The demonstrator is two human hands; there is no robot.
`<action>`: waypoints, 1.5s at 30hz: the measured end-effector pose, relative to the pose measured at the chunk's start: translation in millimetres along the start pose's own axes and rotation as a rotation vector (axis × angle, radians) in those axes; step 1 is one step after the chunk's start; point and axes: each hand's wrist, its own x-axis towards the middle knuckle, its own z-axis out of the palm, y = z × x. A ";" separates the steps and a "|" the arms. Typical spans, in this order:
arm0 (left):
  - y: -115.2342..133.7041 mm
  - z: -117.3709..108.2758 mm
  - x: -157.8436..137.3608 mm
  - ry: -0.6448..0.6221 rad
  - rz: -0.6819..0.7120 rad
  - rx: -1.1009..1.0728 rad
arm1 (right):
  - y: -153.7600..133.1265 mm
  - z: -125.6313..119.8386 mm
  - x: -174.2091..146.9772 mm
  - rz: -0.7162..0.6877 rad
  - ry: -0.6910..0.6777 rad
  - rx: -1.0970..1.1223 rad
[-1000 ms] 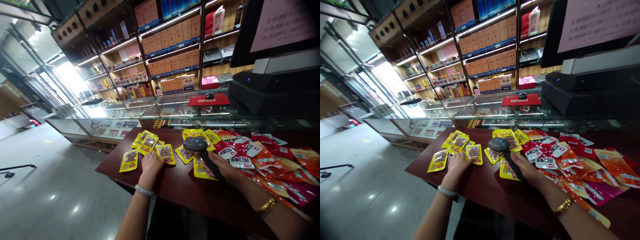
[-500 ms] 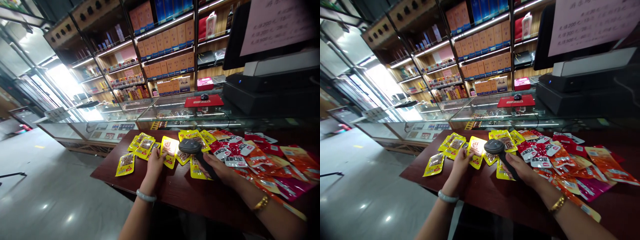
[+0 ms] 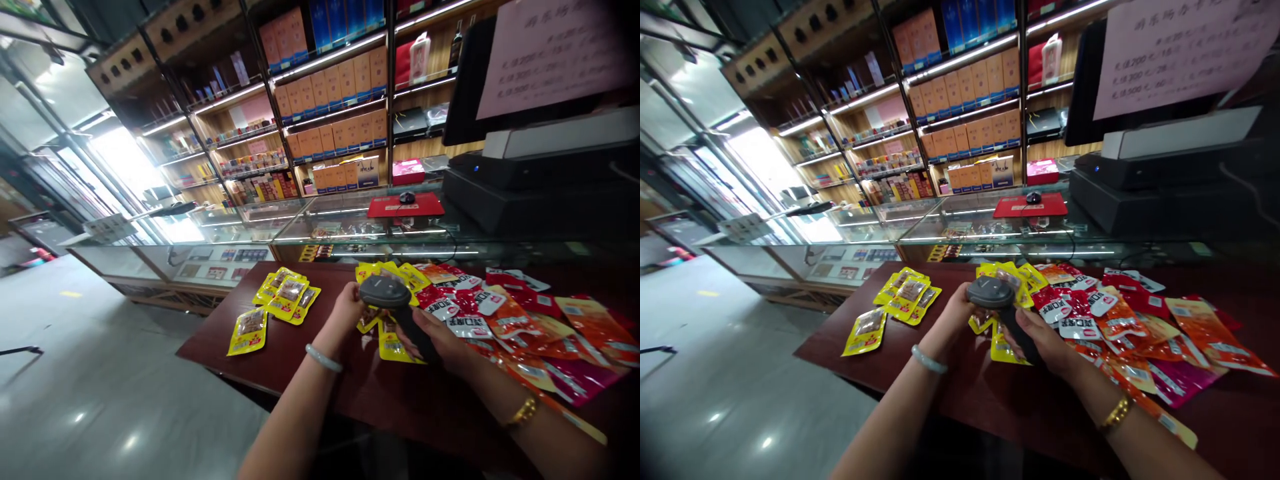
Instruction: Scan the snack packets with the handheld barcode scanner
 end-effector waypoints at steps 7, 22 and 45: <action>-15.2 -74.8 -11.7 0.164 -0.032 0.689 | 0.3 1.7 1.1 0.076 0.050 0.024; -25.4 -179.1 -7.6 0.342 -0.354 1.270 | 4.4 1.5 -0.2 0.120 0.049 -0.067; -6.2 -63.7 -34.6 0.085 -0.049 0.736 | -4.8 8.7 -1.0 0.075 0.065 -0.049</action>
